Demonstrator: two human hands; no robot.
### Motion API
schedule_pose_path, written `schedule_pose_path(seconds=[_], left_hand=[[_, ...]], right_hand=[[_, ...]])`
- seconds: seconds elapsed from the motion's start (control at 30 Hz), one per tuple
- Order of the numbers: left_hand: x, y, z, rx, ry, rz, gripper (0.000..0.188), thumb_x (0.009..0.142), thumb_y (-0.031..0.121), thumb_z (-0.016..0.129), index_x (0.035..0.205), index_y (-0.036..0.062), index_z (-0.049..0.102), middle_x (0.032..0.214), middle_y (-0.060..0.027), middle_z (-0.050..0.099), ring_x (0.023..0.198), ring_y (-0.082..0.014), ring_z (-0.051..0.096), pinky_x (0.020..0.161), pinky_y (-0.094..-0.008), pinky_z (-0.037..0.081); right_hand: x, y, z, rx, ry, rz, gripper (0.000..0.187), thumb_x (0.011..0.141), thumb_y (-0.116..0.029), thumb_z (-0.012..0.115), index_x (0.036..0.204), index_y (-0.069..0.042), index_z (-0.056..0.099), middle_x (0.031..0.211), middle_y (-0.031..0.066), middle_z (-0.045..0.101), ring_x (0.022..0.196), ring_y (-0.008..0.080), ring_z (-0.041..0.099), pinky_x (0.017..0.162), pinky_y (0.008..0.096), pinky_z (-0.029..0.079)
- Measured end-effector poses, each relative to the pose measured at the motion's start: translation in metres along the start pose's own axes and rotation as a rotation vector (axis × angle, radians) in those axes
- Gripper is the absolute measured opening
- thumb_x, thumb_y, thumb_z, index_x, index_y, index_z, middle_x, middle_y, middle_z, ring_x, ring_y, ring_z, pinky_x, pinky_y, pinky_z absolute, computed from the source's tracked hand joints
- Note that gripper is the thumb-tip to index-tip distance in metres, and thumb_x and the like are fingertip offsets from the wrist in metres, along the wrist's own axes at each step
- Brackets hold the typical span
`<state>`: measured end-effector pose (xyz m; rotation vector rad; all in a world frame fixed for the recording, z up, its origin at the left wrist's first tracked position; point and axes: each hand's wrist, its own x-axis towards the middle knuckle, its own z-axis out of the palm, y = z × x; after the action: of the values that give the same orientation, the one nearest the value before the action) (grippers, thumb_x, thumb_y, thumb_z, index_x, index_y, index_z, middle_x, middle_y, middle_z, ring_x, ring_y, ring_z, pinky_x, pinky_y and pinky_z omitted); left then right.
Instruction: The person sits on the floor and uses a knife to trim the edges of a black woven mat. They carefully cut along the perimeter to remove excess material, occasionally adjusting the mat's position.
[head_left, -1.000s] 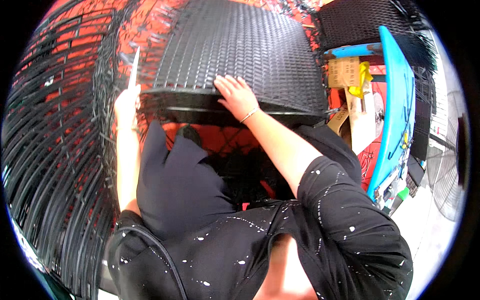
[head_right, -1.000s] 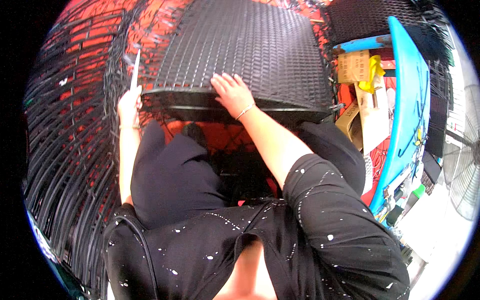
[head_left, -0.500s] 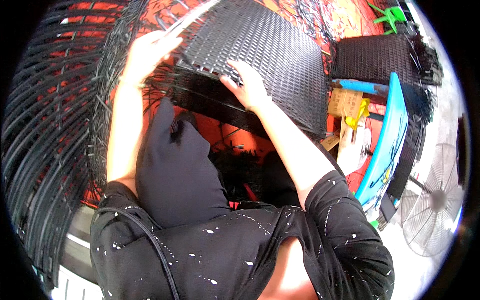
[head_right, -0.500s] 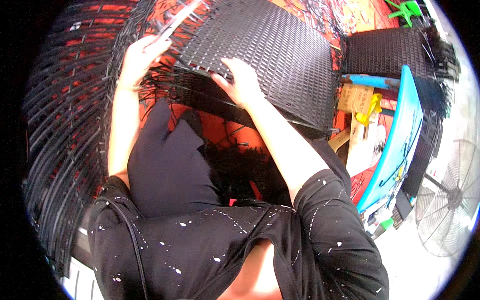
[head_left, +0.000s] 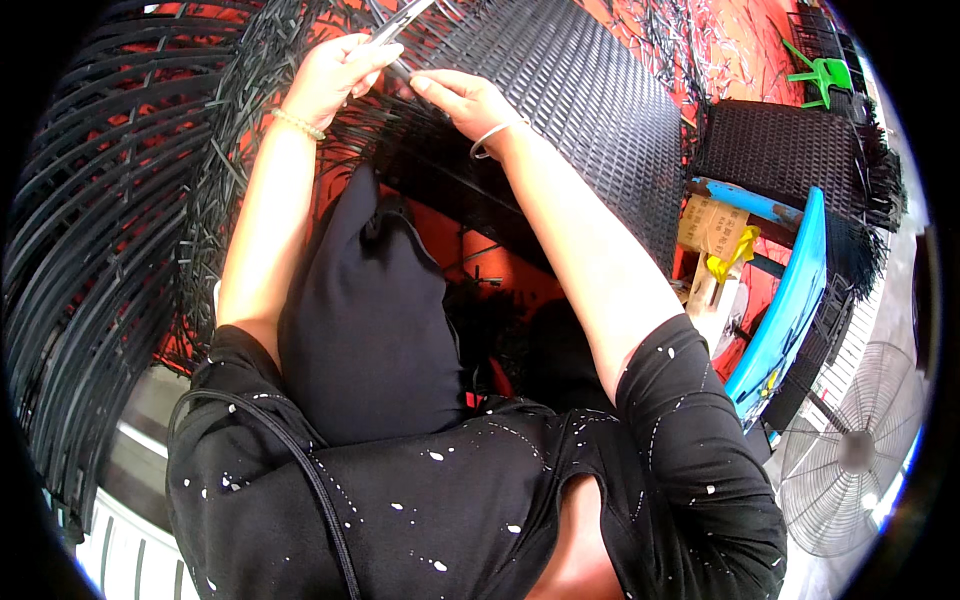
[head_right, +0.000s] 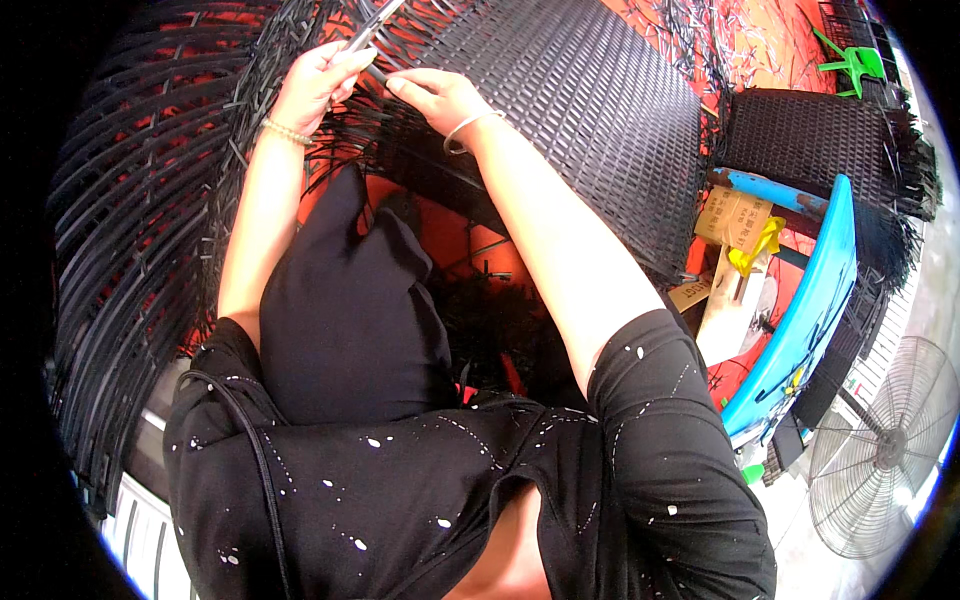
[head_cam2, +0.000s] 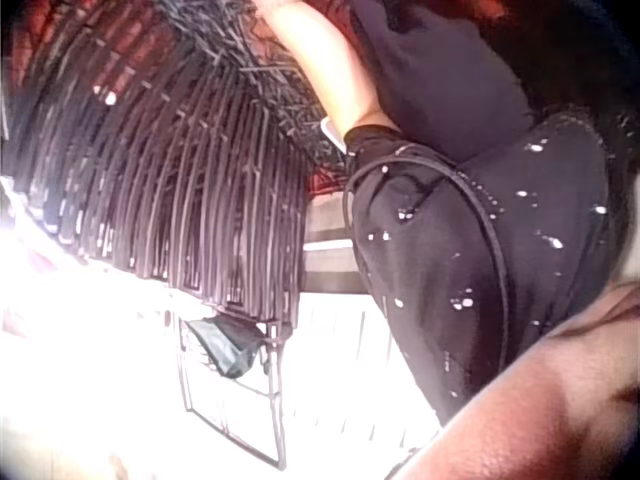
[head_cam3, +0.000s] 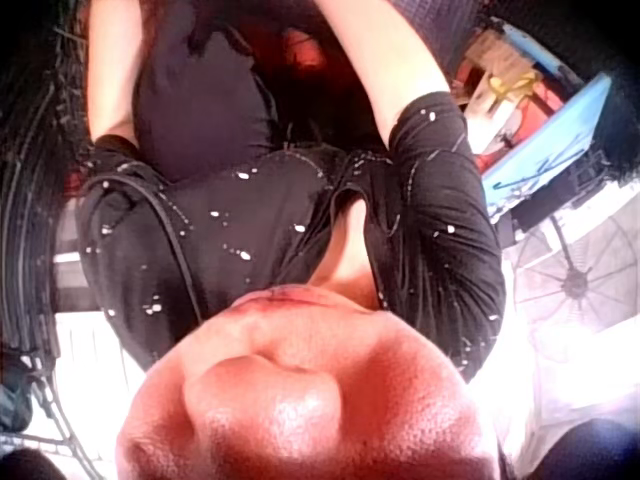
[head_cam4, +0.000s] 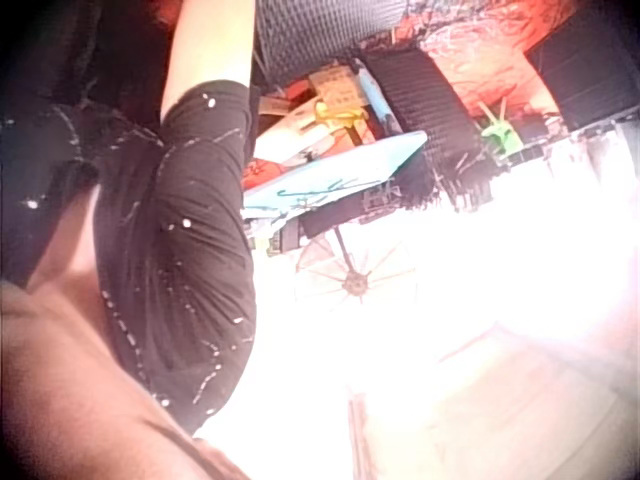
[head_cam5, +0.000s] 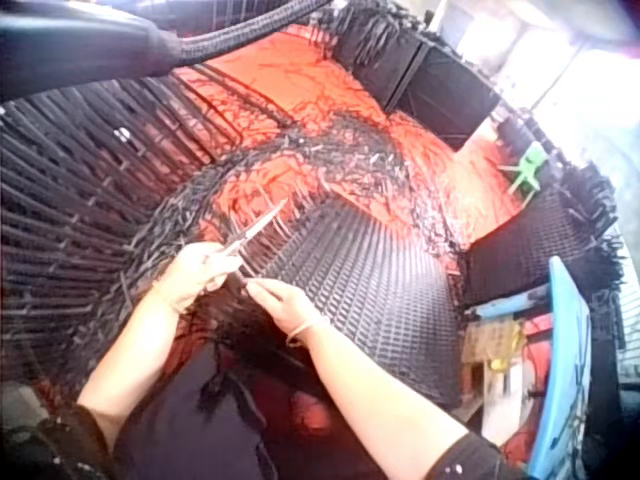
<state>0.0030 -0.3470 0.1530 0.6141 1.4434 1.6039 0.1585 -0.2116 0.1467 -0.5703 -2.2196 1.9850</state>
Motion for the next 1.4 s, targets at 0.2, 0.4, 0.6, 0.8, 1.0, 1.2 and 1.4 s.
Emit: schedule_pose_path(seconds=[0.2,0.4,0.6,0.8,1.0,1.2,1.4], left_hand=[[-0.018,-0.039,0.024,-0.141,0.426,-0.094,0.026,0.081,0.028,0.071,0.087,0.0037,0.063,0.064,0.0043,0.056,0.045,-0.0013,0.038,0.04,-0.0175,0.028],[-0.035,-0.07,0.032,0.033,0.385,-0.1,0.023,0.083,0.026,0.07,0.09,0.004,0.067,0.056,0.0066,0.049,0.042,-0.0014,0.04,0.039,-0.0187,0.03],[-0.046,-0.068,0.046,0.06,0.398,-0.064,0.021,0.086,0.024,0.067,0.093,0.0048,0.066,0.056,0.0081,0.046,0.041,-0.0014,0.038,0.039,-0.0193,0.03],[-0.052,-0.07,0.053,0.147,0.409,-0.06,0.018,0.086,0.023,0.066,0.092,0.006,0.065,0.059,0.0091,0.044,0.047,-0.0004,0.036,0.043,-0.0193,0.03],[-0.047,-0.082,0.053,0.215,0.463,0.09,0.02,0.086,0.024,0.065,0.087,0.0048,0.064,0.062,0.009,0.044,0.052,-0.0004,0.037,0.046,-0.0189,0.03],[-0.048,-0.072,0.054,0.057,0.46,-0.065,0.02,0.086,0.026,0.066,0.092,0.0064,0.066,0.061,0.0099,0.045,0.048,0.0007,0.035,0.043,-0.0179,0.026],[-0.047,-0.074,0.055,0.009,0.48,-0.068,0.019,0.087,0.025,0.065,0.094,0.0069,0.067,0.059,0.0109,0.044,0.045,0.0009,0.033,0.042,-0.0179,0.023]], right_hand=[[-0.001,0.007,-0.013,-0.075,0.183,0.23,0.021,0.082,-0.024,0.065,0.079,-0.005,0.072,0.067,0.0031,0.067,0.059,0.0079,0.057,0.059,0.0254,0.046],[0.005,0.019,-0.017,-0.329,0.131,0.491,0.02,0.077,-0.029,0.066,0.083,-0.011,0.074,0.069,0.0049,0.068,0.064,0.0136,0.063,0.067,0.0278,0.05],[0.017,0.013,-0.013,-0.624,0.027,0.578,0.028,0.076,-0.029,0.057,0.093,-0.011,0.071,0.102,0.0108,0.066,0.099,0.0278,0.061,0.088,0.0356,0.047],[0.031,0.019,-0.008,-0.725,0.087,0.642,0.038,0.072,-0.031,0.061,0.098,-0.005,0.069,0.105,0.0155,0.065,0.101,0.0276,0.062,0.086,0.0342,0.049],[0.028,0.0,-0.001,-0.724,0.141,0.643,0.036,0.073,-0.029,0.062,0.097,-0.003,0.068,0.104,0.0175,0.065,0.1,0.0282,0.063,0.086,0.0343,0.049],[0.033,0.015,0.008,-0.79,0.131,0.583,0.033,0.075,-0.027,0.06,0.096,-0.003,0.069,0.103,0.0191,0.064,0.099,0.0292,0.063,0.085,0.0353,0.049],[0.048,0.019,0.004,-0.945,-0.113,0.371,0.028,0.079,-0.025,0.056,0.094,-0.006,0.07,0.101,0.0164,0.065,0.098,0.0305,0.062,0.086,0.0379,0.048]])
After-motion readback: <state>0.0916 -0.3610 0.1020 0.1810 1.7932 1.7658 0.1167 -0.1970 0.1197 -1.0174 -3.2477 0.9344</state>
